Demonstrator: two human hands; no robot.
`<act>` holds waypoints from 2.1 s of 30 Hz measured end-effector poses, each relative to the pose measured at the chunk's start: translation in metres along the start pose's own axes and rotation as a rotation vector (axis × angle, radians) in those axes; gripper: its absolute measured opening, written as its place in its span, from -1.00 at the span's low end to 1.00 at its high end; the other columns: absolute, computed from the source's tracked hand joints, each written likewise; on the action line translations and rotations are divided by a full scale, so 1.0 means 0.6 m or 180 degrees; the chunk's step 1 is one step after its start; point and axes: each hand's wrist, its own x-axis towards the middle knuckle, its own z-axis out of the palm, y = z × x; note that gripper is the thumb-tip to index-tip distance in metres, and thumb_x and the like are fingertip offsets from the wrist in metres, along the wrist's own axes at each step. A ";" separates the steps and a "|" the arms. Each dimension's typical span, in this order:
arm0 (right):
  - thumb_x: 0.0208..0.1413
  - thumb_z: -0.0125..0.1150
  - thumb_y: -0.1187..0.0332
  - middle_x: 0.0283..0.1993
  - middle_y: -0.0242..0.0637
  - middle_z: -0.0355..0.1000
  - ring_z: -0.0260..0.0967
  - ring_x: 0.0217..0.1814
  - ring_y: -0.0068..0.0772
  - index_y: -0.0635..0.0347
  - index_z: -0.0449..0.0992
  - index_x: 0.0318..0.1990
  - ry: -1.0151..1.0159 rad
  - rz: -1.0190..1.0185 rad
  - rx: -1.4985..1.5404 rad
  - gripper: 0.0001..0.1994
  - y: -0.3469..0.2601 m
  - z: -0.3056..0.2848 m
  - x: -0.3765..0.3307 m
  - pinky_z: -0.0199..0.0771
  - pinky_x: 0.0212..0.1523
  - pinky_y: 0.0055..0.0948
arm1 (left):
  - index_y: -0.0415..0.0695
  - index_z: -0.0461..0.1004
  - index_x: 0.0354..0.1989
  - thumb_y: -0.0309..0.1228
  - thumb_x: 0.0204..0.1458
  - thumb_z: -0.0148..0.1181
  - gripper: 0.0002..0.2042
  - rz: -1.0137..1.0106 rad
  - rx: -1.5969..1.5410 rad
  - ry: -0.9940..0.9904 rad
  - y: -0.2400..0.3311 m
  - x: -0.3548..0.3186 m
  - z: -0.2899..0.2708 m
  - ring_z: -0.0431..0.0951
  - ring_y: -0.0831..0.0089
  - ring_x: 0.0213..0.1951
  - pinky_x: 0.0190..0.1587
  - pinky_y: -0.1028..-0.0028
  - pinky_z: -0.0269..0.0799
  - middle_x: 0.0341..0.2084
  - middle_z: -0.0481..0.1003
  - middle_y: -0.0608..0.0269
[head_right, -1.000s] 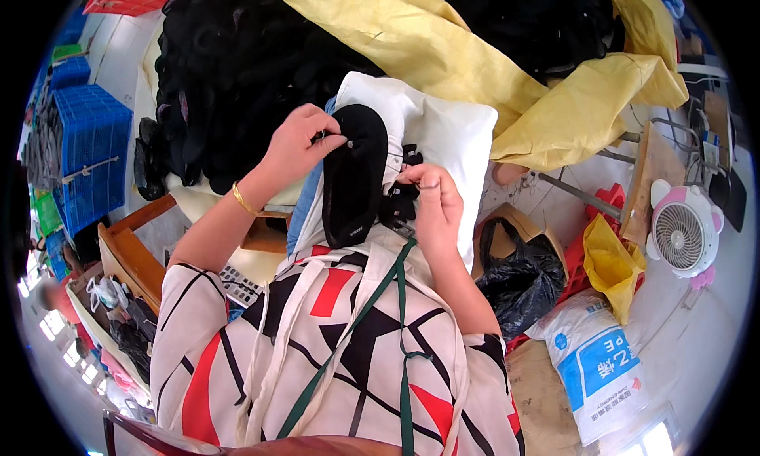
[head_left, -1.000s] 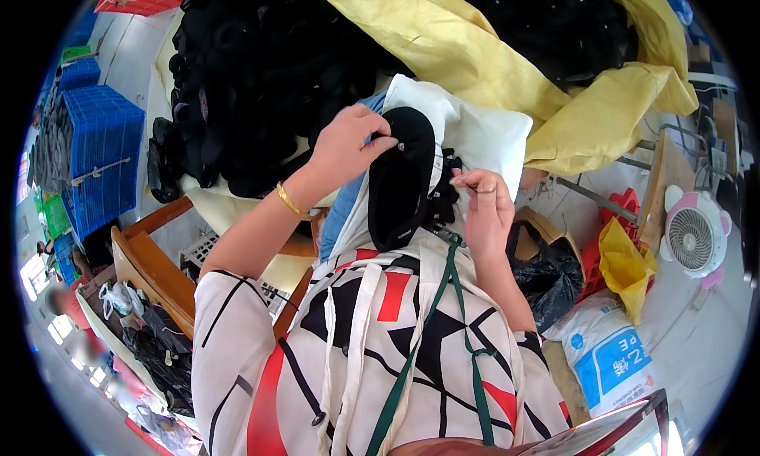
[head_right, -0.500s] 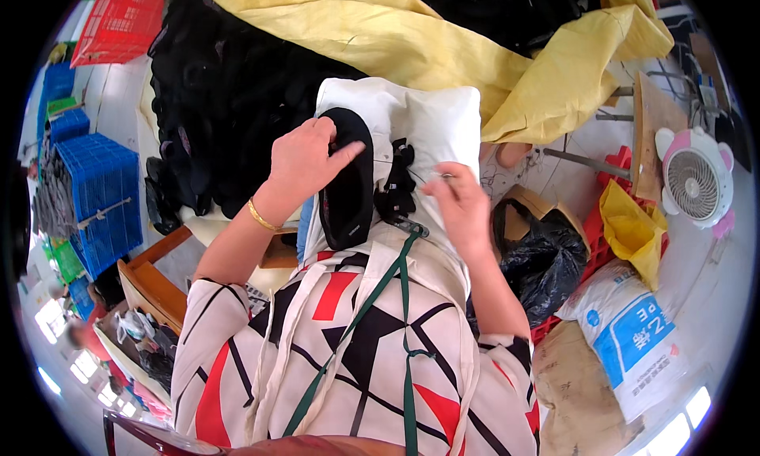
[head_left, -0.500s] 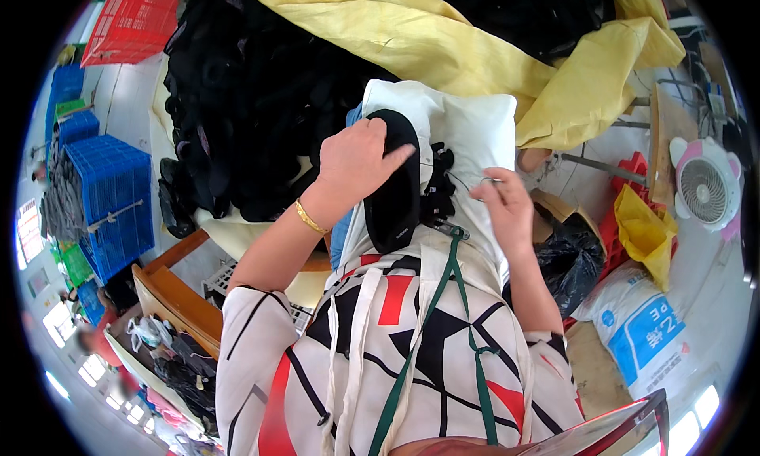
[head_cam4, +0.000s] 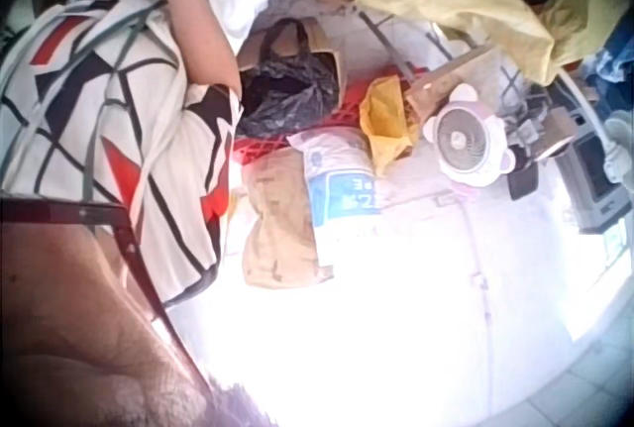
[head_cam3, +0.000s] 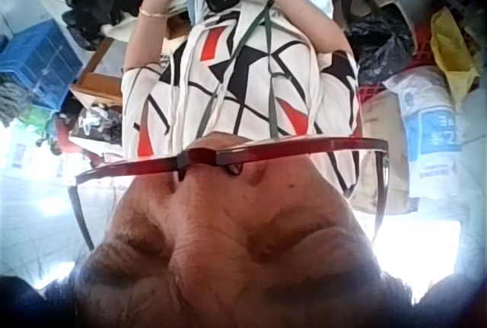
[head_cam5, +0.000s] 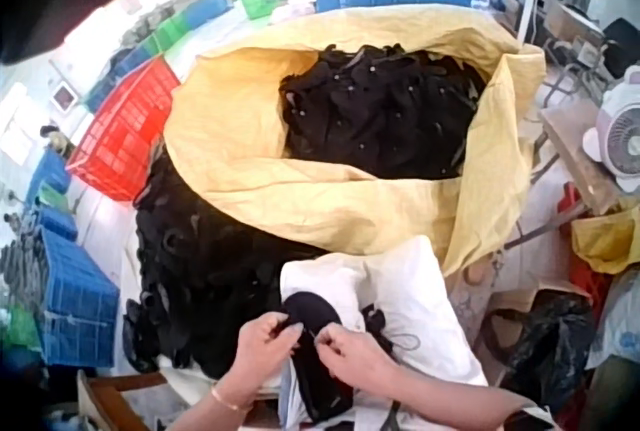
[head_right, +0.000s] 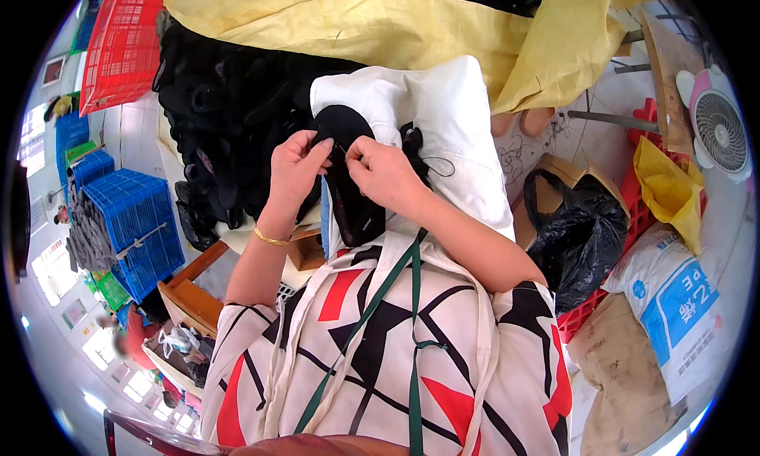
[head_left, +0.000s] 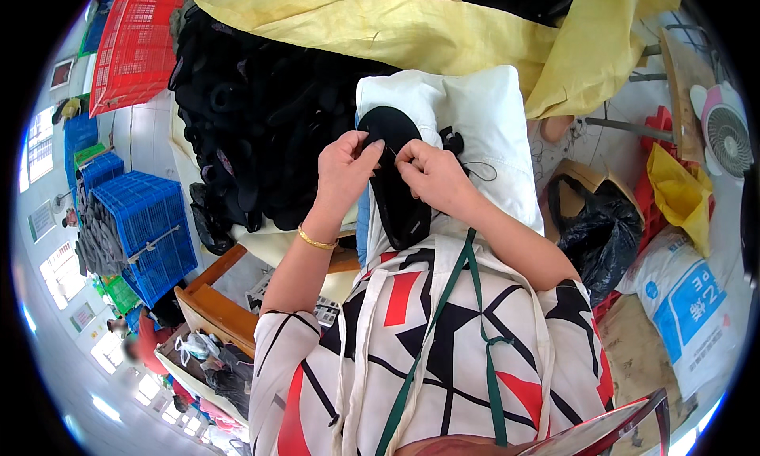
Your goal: The person is hand-sewing a black slipper using a needle and thread. They repeatedly insert the needle into the slipper's sole and pull the thread through to secure the parts. The person works on a single slipper placed on a white cloth on their lap.
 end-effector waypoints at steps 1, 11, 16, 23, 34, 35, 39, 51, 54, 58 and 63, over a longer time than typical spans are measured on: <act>0.21 0.11 0.40 -0.59 -0.37 0.38 0.33 -0.60 -0.61 0.29 0.44 -0.26 0.0010 -0.0022 -0.0035 -0.88 0.001 0.000 0.001 0.35 -0.54 -0.50 | -0.33 0.53 -0.26 -0.36 0.10 0.28 -0.77 0.0002 -0.0009 -0.0004 0.001 0.000 0.000 0.48 0.68 -0.56 -0.50 0.63 0.38 -0.62 0.48 0.36; 0.17 0.11 0.41 -0.57 -0.29 0.42 0.35 -0.61 -0.54 0.29 0.47 -0.25 0.0057 -0.0280 -0.0391 -0.88 0.019 -0.005 0.015 0.38 -0.52 -0.46 | -0.31 0.54 -0.31 -0.37 0.09 0.29 -0.79 -0.0160 -0.0141 -0.0099 0.006 0.006 0.001 0.49 0.69 -0.55 -0.50 0.63 0.40 -0.60 0.49 0.37; 0.17 0.11 0.37 -0.48 -0.02 0.49 0.49 -0.46 0.06 0.19 0.41 -0.23 0.0574 -0.0938 -0.0971 -0.89 0.040 0.018 0.014 0.47 -0.42 -0.07 | -0.27 0.55 -0.35 -0.37 0.06 0.28 -0.82 -0.0439 -0.0396 -0.0211 0.008 0.013 -0.006 0.46 0.68 -0.58 -0.50 0.64 0.39 -0.59 0.50 0.36; 0.19 0.08 0.40 -0.58 -0.12 0.43 0.45 -0.55 0.03 0.17 0.27 -0.27 0.0784 -0.1203 -0.1871 -0.88 0.049 0.040 0.012 0.42 -0.56 -0.08 | -0.16 0.53 -0.44 -0.40 0.04 0.27 -0.89 -0.0898 -0.0939 -0.0200 0.012 0.019 -0.004 0.41 0.67 -0.62 -0.52 0.64 0.34 -0.60 0.50 0.37; 0.28 0.05 0.34 -0.51 -0.08 0.47 0.48 -0.50 0.02 0.14 0.32 -0.16 0.0430 -0.1083 -0.2061 -0.89 0.035 0.010 0.012 0.43 -0.51 -0.08 | -0.17 0.53 -0.45 -0.43 0.01 0.26 -0.90 -0.0903 -0.0919 -0.0303 0.017 0.024 -0.003 0.38 0.67 -0.63 -0.53 0.64 0.30 -0.61 0.47 0.36; 0.27 0.05 0.35 -0.52 -0.08 0.46 0.48 -0.50 0.02 0.14 0.32 -0.16 0.0467 -0.1078 -0.2004 -0.89 0.035 0.011 0.012 0.43 -0.51 -0.08 | -0.16 0.52 -0.46 -0.43 0.03 0.25 -0.91 -0.0910 -0.0898 -0.0330 0.017 0.025 -0.002 0.38 0.67 -0.62 -0.53 0.64 0.29 -0.61 0.47 0.38; 0.23 0.06 0.39 -0.55 -0.10 0.45 0.48 -0.49 0.03 0.16 0.31 -0.21 0.0676 -0.1197 -0.1840 -0.91 0.046 0.023 0.014 0.44 -0.51 -0.08 | -0.13 0.52 -0.46 -0.44 0.05 0.24 -0.91 -0.0973 -0.0877 -0.0421 0.021 0.028 -0.002 0.37 0.68 -0.61 -0.53 0.64 0.29 -0.60 0.47 0.40; 0.23 0.05 0.43 -0.48 0.13 0.44 0.48 -0.47 0.09 0.24 0.25 -0.08 0.0423 -0.0259 0.0196 -0.82 0.016 0.015 0.031 0.47 -0.49 -0.10 | -0.14 0.56 -0.39 -0.43 0.07 0.25 -0.93 -0.0964 -0.1067 -0.0506 0.010 0.027 -0.001 0.43 0.66 -0.60 -0.48 0.65 0.35 -0.58 0.52 0.37; 0.21 0.12 0.37 -0.47 -0.01 0.47 0.45 -0.46 0.09 0.24 0.32 -0.10 0.0151 -0.0048 0.0172 -0.80 -0.008 -0.010 0.034 0.48 -0.39 -0.14 | -0.15 0.58 -0.37 -0.45 0.08 0.25 -0.94 -0.0827 -0.1067 -0.0532 0.005 0.024 -0.001 0.43 0.69 -0.60 -0.48 0.66 0.34 -0.58 0.52 0.38; 0.19 0.17 0.34 -0.40 -0.15 0.48 0.42 -0.38 0.02 0.17 0.46 -0.22 0.0713 -0.1034 -0.0812 -0.88 -0.002 -0.017 0.045 0.47 -0.30 -0.21 | -0.17 0.59 -0.37 -0.44 0.08 0.26 -0.93 -0.0664 -0.1018 -0.0606 -0.002 0.028 -0.002 0.42 0.70 -0.60 -0.48 0.68 0.32 -0.57 0.52 0.41; 0.26 0.13 0.38 -0.32 -0.28 0.43 0.38 -0.41 -0.36 0.19 0.42 -0.28 0.0499 -0.1090 0.0047 -0.90 0.001 -0.006 0.075 0.40 -0.39 -0.41 | -0.18 0.58 -0.38 -0.42 0.10 0.28 -0.90 -0.0516 -0.0731 -0.0672 0.004 0.028 0.000 0.40 0.72 -0.60 -0.49 0.68 0.30 -0.56 0.51 0.42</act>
